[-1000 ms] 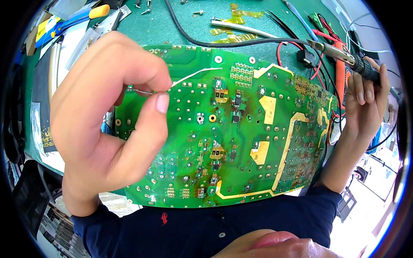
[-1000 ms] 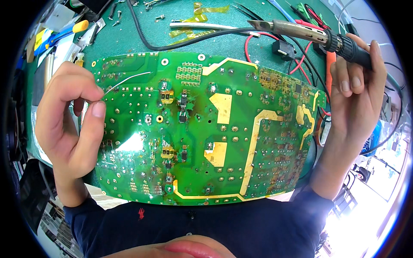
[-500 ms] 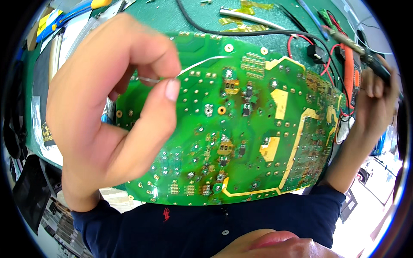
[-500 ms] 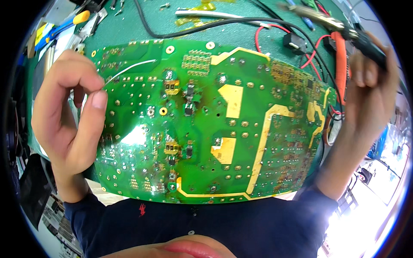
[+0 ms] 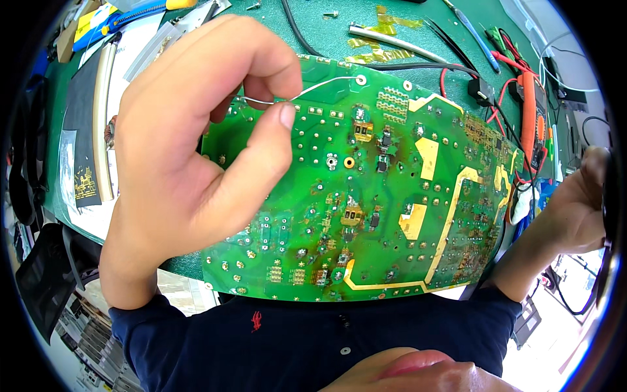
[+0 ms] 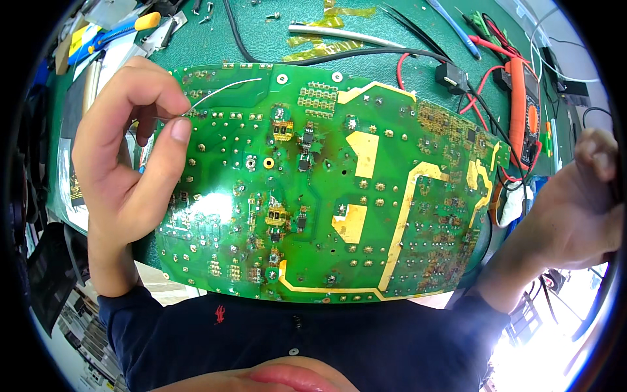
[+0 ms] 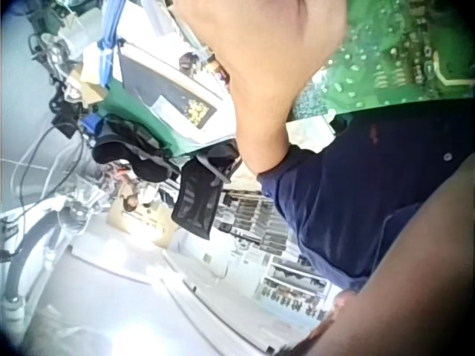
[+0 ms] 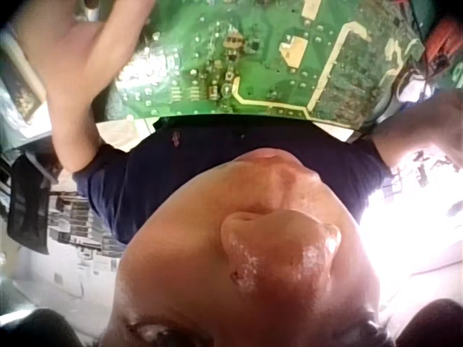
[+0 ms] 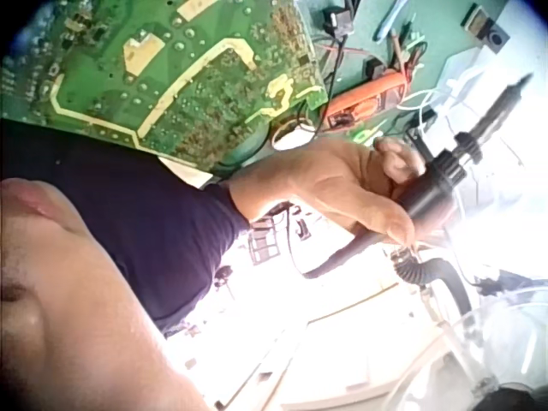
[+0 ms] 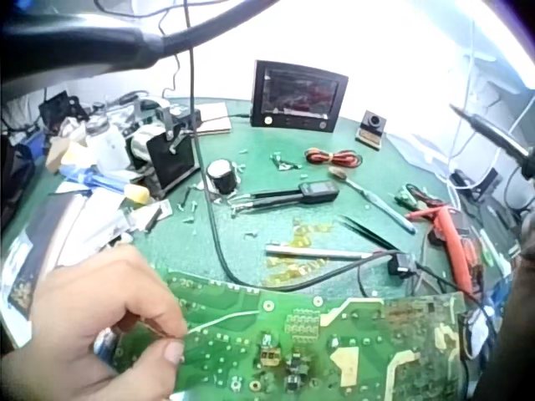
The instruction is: The person uses a soldering iron and solder wire to solder components onto a large green circuit board.
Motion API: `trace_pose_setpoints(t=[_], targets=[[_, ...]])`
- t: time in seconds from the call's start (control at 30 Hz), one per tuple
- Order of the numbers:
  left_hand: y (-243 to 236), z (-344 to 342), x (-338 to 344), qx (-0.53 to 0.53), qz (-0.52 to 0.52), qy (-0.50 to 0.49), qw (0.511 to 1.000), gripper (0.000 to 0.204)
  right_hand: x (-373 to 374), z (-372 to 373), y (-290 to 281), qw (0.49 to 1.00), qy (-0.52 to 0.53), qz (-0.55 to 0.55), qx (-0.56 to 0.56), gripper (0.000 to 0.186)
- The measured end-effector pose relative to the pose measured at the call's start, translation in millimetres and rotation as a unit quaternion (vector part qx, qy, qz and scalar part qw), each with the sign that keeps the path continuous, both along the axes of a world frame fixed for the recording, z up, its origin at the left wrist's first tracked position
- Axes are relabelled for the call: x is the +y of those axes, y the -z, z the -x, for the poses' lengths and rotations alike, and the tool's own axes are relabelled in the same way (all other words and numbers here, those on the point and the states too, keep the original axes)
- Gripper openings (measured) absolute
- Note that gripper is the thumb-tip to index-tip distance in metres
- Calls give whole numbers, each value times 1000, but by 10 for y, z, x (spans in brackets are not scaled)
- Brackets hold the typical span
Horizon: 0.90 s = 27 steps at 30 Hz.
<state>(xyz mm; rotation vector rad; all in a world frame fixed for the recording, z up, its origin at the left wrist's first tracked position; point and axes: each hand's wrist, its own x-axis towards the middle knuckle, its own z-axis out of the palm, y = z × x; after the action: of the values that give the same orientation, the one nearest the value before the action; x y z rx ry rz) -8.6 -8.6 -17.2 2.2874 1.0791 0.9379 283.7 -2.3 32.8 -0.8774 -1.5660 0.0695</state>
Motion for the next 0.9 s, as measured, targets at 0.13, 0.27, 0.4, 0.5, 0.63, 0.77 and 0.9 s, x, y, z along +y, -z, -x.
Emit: trace_pose_setpoints(t=[0.13, 0.27, 0.4, 0.5, 0.63, 0.77, 0.9], targets=[[0, 17, 10, -8, 2, 4, 1000, 11, -20, -236, 113, 996, -41, 76, 10, 43], [-2, 14, 7, -4, -4, -1, 1000, 11, -17, -192, 129, 991, -9, 123, -59, 47], [-15, 8, 5, -6, -8, -2, 1000, 11, -9, -158, 84, 978, -64, 198, 26, 42], [-10, 3, 15, -20, 0, -11, 1000, 10, 29, -145, 132, 966, -87, 230, 84, 39], [-80, 23, -11, -21, 10, -28, 999, 10, 98, -70, 155, 974, -58, 201, 93, 32], [-75, 11, -2, -23, 15, -30, 999, 8, 66, -76, 135, 976, -43, 201, 70, 32], [-32, 42, -41, -5, 44, -40, 998, 6, 92, -78, 251, 977, -37, 203, 59, 33]])
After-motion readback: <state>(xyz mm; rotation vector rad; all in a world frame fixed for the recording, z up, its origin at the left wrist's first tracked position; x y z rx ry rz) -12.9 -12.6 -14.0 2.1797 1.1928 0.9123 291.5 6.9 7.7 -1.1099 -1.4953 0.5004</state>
